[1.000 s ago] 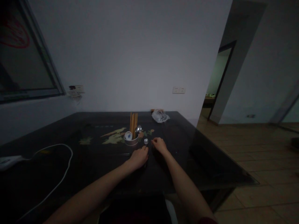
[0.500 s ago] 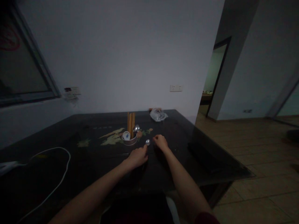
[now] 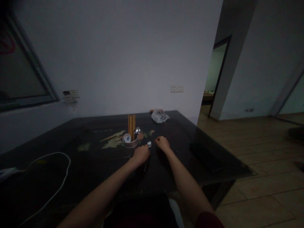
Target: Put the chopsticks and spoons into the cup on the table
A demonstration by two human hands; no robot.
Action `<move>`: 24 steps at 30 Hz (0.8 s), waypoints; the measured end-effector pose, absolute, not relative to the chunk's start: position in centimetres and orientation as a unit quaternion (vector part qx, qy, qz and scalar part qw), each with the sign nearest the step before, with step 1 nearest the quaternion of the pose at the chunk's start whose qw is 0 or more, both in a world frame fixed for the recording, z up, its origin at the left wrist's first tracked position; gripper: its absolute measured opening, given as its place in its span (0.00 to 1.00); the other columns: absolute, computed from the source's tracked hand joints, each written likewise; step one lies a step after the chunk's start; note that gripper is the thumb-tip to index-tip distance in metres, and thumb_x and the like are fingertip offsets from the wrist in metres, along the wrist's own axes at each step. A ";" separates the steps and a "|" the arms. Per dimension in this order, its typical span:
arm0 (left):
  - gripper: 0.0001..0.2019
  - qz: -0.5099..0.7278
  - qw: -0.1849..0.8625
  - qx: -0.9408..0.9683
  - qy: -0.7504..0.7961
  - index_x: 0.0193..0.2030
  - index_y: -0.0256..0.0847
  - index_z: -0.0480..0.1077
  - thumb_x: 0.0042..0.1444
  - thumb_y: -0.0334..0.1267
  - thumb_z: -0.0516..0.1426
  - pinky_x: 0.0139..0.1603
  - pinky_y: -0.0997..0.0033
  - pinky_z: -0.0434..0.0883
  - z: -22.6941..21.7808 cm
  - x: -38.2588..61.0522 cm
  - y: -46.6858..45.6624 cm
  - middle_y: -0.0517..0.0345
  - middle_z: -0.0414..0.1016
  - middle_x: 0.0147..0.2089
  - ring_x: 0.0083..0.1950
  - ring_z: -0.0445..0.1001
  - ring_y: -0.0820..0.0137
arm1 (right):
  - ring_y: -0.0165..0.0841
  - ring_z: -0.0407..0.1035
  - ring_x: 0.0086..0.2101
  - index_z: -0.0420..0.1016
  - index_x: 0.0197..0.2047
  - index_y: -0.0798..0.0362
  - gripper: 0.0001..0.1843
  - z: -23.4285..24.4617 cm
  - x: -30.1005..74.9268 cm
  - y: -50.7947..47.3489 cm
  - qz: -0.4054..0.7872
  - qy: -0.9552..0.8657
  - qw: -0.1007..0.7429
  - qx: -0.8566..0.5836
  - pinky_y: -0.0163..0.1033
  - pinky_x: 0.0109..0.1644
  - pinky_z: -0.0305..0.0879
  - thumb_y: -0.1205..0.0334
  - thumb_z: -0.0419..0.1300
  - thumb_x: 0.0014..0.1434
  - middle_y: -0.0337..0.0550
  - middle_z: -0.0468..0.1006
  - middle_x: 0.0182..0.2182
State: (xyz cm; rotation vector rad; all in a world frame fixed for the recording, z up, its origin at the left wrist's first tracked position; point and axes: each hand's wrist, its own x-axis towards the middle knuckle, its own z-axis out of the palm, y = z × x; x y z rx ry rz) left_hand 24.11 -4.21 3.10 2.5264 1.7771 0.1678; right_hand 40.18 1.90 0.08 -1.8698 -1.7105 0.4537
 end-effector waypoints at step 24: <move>0.06 0.180 0.177 0.856 0.451 0.31 0.38 0.71 0.48 0.32 0.53 0.32 0.75 0.66 4.0 22.8 -4.6 0.55 0.75 0.31 0.33 0.73 0.69 | 0.33 0.73 0.32 0.79 0.35 0.54 0.11 -0.5 40.9 2.6 0.174 -0.625 0.300 -0.699 0.31 0.32 0.59 0.59 0.56 0.57 0.46 0.80 0.29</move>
